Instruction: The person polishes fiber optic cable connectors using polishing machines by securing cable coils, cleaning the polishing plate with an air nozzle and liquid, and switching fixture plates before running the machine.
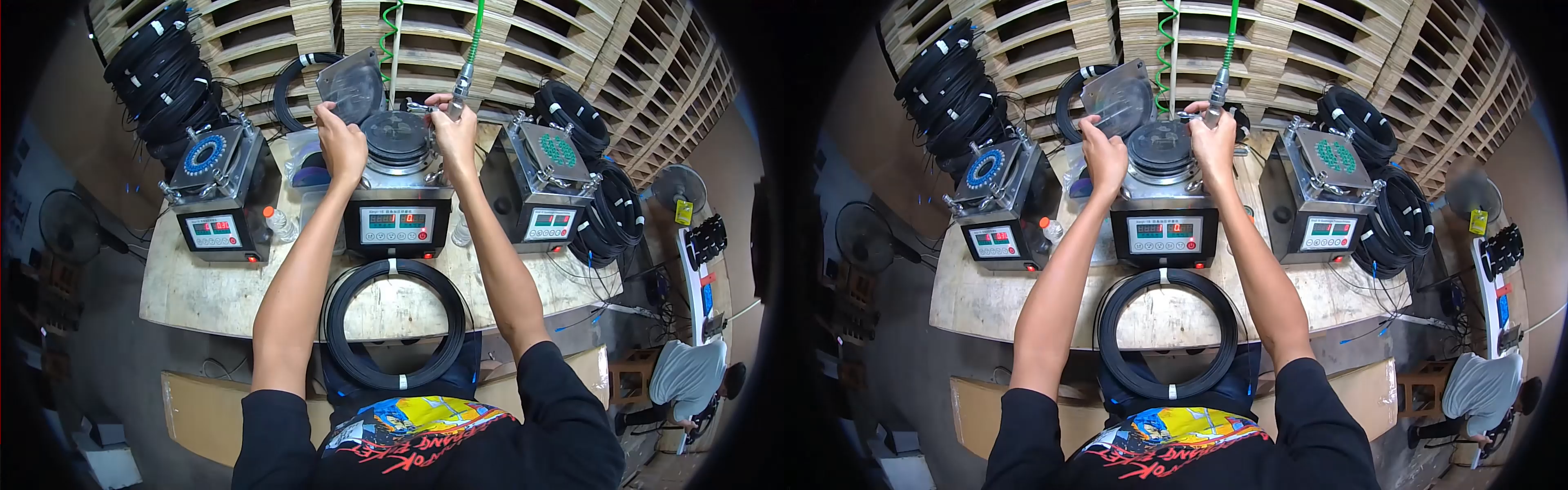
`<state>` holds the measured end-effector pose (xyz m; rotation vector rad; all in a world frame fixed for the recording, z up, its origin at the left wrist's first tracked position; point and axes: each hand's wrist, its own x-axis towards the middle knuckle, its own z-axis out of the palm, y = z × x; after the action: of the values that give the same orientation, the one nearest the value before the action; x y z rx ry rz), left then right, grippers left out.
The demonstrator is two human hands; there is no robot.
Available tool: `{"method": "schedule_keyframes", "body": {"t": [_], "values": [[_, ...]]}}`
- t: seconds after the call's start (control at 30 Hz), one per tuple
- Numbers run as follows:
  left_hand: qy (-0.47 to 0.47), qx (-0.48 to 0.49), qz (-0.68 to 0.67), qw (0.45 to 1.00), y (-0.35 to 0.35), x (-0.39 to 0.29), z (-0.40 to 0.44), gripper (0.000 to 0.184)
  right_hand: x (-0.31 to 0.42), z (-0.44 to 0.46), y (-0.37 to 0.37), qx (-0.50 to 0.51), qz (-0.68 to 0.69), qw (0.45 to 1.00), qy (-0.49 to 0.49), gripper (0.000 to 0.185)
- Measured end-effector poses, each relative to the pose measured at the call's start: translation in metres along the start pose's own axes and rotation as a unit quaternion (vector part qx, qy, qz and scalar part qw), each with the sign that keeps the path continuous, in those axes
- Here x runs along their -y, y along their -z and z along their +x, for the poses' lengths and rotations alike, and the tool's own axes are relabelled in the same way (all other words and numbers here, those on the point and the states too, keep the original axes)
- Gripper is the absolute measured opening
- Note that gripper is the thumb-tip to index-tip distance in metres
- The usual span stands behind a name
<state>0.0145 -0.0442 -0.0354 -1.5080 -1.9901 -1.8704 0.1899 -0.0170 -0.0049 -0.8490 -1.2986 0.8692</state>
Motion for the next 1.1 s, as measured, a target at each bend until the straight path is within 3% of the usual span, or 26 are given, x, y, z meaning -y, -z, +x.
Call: {"method": "schedule_keyframes", "body": {"t": [0.37,0.43,0.53,0.9,1.1], "values": [[0.004,-0.028,-0.016,0.999,0.002,-0.004,-0.001,0.042,-0.003,-0.022,-0.011,0.060,0.039,0.997,-0.009,0.022],[0.049,-0.008,-0.015,0.999,0.006,-0.012,-0.002,0.042,-0.005,-0.024,-0.019,0.042,0.072,0.997,0.004,0.022],[0.015,-0.040,-0.013,0.999,0.003,-0.008,-0.002,0.042,-0.008,-0.025,-0.025,0.037,0.081,0.996,0.003,0.022],[0.027,-0.049,-0.042,0.998,0.001,-0.004,-0.002,0.042,-0.024,-0.026,-0.056,0.014,0.089,0.996,0.002,0.018],[0.003,-0.058,-0.055,0.997,0.000,-0.001,-0.003,0.044,-0.038,-0.018,-0.069,-0.072,0.085,0.993,0.029,0.017]]}}
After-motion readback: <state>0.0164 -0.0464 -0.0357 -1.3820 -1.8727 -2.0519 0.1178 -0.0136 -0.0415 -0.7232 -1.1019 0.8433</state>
